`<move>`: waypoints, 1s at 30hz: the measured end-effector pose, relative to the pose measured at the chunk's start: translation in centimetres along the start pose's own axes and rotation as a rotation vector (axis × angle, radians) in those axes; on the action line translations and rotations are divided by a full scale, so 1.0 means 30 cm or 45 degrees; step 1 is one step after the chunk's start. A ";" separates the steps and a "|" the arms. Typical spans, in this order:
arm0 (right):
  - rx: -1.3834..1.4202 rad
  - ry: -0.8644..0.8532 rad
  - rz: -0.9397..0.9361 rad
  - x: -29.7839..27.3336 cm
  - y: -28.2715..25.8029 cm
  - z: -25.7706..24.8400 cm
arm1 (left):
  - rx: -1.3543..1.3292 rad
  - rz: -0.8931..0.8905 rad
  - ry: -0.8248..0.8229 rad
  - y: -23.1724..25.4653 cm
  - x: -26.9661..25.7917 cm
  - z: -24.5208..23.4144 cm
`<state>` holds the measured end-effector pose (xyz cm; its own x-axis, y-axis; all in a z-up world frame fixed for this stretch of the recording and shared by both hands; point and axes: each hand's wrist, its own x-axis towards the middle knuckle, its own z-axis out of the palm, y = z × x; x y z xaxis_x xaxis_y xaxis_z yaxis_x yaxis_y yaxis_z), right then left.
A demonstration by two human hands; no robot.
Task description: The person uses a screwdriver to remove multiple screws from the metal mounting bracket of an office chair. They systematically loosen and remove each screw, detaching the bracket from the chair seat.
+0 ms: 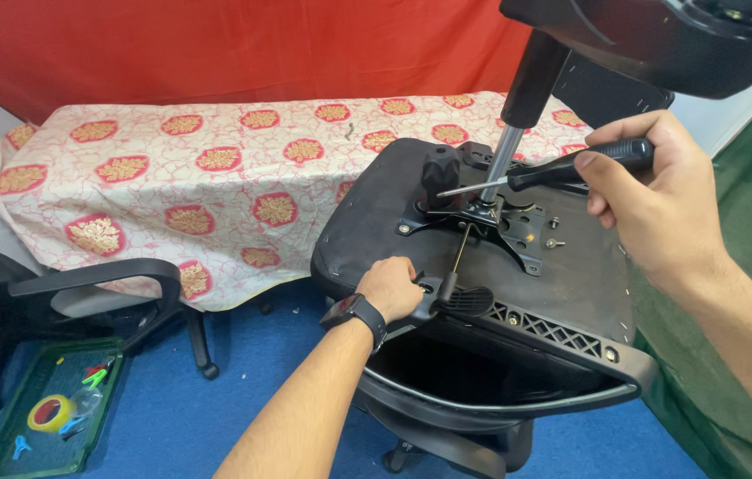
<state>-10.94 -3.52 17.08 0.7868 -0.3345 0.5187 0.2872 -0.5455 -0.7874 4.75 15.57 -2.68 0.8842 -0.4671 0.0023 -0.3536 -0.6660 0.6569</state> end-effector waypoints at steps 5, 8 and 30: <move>-0.141 0.044 0.065 -0.034 -0.033 0.063 | 0.021 0.004 -0.103 0.008 0.004 -0.024; -0.204 0.020 0.052 -0.046 -0.040 0.088 | 0.009 -0.040 -0.174 0.019 -0.001 -0.036; -0.438 -0.314 0.188 0.025 -0.001 0.238 | -0.587 -0.060 -0.789 0.096 -0.038 0.003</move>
<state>-6.45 1.73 15.10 0.9244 -0.2573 0.2816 -0.0033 -0.7435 -0.6687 2.70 14.14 -0.87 0.5145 -0.7750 -0.3669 -0.0364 -0.4472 0.8937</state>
